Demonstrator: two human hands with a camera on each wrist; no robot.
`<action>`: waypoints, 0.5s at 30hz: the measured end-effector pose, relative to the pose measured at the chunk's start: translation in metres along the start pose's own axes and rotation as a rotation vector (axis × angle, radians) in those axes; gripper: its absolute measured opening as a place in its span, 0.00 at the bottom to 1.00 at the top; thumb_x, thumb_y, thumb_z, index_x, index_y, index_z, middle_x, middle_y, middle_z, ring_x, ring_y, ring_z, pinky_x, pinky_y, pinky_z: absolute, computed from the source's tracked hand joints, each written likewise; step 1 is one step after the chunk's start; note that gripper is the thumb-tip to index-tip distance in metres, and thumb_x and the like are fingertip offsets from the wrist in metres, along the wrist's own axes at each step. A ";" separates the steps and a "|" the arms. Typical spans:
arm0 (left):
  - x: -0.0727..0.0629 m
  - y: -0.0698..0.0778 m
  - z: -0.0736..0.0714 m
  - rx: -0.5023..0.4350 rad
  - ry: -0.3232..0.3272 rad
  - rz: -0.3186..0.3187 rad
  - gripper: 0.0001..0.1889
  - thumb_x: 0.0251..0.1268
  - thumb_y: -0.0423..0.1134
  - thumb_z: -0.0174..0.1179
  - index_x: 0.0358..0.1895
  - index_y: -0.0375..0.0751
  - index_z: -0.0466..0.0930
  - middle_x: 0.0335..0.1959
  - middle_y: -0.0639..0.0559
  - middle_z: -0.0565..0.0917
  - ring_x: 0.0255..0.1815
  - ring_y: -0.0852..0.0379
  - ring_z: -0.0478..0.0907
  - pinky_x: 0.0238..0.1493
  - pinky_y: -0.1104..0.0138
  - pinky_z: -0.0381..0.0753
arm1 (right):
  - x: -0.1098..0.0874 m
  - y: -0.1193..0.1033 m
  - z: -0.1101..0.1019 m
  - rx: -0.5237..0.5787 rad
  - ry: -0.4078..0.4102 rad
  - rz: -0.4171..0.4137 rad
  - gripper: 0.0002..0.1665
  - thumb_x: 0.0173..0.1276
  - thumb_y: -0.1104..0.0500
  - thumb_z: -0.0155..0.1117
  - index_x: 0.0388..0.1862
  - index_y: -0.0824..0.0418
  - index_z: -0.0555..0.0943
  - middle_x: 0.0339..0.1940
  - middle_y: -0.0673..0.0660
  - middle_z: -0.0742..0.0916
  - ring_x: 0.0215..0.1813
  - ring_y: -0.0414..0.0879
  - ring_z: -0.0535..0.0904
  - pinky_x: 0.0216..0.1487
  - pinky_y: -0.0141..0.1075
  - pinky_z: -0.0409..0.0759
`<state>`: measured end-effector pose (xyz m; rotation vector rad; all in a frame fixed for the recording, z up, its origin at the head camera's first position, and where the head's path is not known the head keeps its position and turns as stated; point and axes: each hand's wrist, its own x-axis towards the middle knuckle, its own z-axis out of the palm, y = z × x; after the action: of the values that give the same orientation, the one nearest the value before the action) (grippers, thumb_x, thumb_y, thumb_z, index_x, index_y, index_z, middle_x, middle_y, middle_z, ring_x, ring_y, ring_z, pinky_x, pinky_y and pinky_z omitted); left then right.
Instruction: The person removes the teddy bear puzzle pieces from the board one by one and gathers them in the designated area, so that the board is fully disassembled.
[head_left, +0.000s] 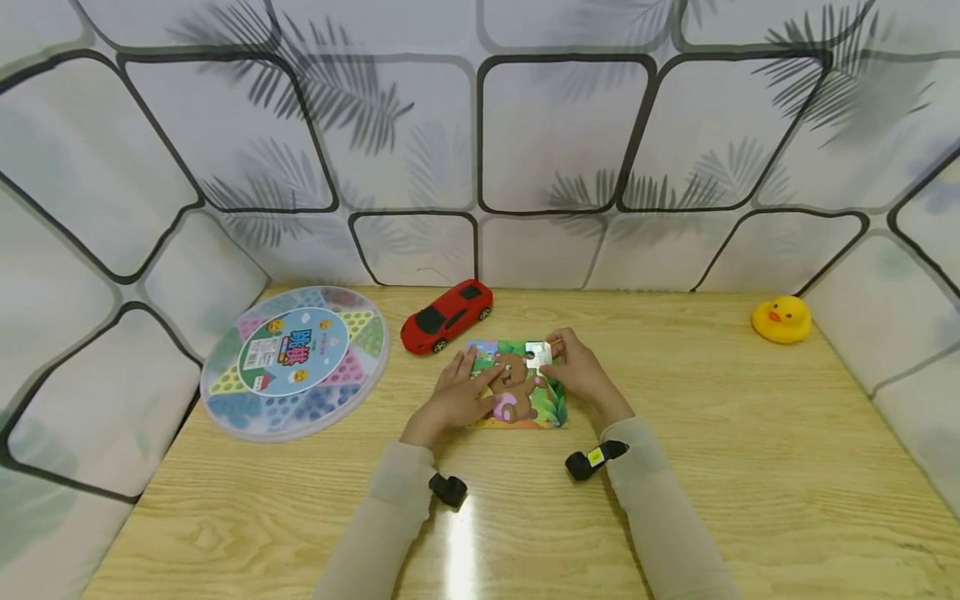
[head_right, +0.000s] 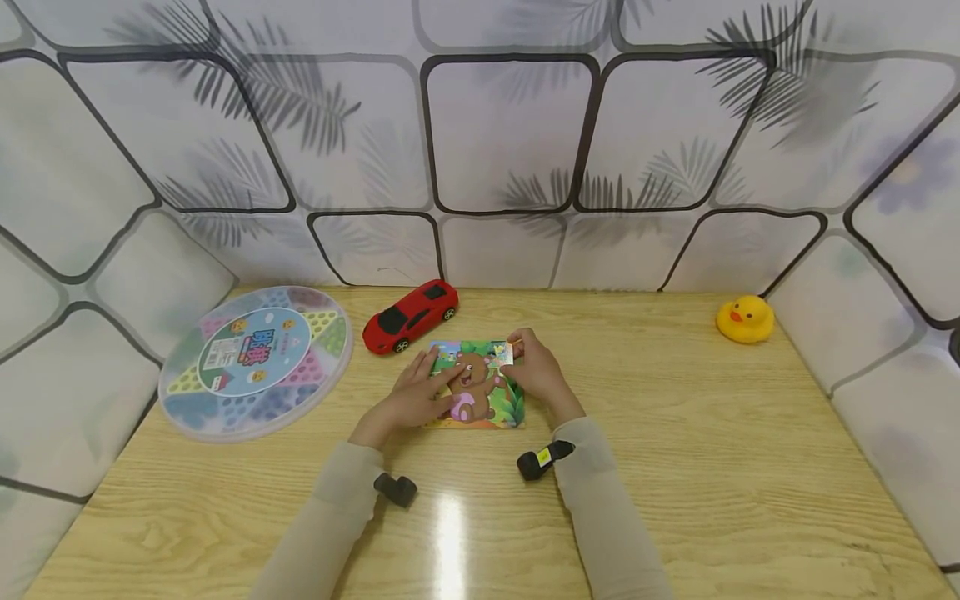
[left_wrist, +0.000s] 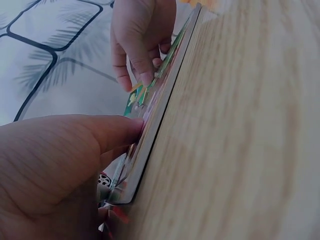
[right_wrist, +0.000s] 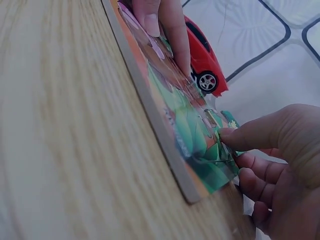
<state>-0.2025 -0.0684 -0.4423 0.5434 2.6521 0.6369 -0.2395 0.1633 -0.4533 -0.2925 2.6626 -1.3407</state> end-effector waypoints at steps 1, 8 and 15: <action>0.000 0.000 0.000 0.001 0.000 0.001 0.30 0.72 0.51 0.47 0.74 0.56 0.54 0.76 0.38 0.33 0.75 0.40 0.29 0.71 0.46 0.36 | 0.000 0.000 0.000 0.008 0.003 0.004 0.26 0.63 0.65 0.64 0.57 0.65 0.65 0.43 0.61 0.76 0.47 0.56 0.74 0.47 0.45 0.72; -0.001 0.000 0.000 -0.003 0.001 0.004 0.30 0.72 0.51 0.47 0.74 0.56 0.54 0.76 0.39 0.33 0.75 0.40 0.28 0.71 0.46 0.36 | 0.001 0.003 0.000 0.059 0.037 0.010 0.24 0.62 0.66 0.64 0.55 0.65 0.68 0.39 0.59 0.77 0.42 0.51 0.75 0.41 0.39 0.74; 0.000 0.000 0.000 0.012 0.000 0.000 0.30 0.73 0.52 0.47 0.75 0.57 0.53 0.76 0.39 0.33 0.75 0.40 0.29 0.71 0.46 0.36 | -0.001 -0.002 -0.001 0.117 0.088 0.041 0.21 0.61 0.68 0.64 0.53 0.66 0.72 0.35 0.58 0.80 0.34 0.45 0.73 0.36 0.34 0.72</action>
<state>-0.2023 -0.0679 -0.4425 0.5471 2.6576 0.6215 -0.2385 0.1631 -0.4517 -0.1685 2.6309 -1.5228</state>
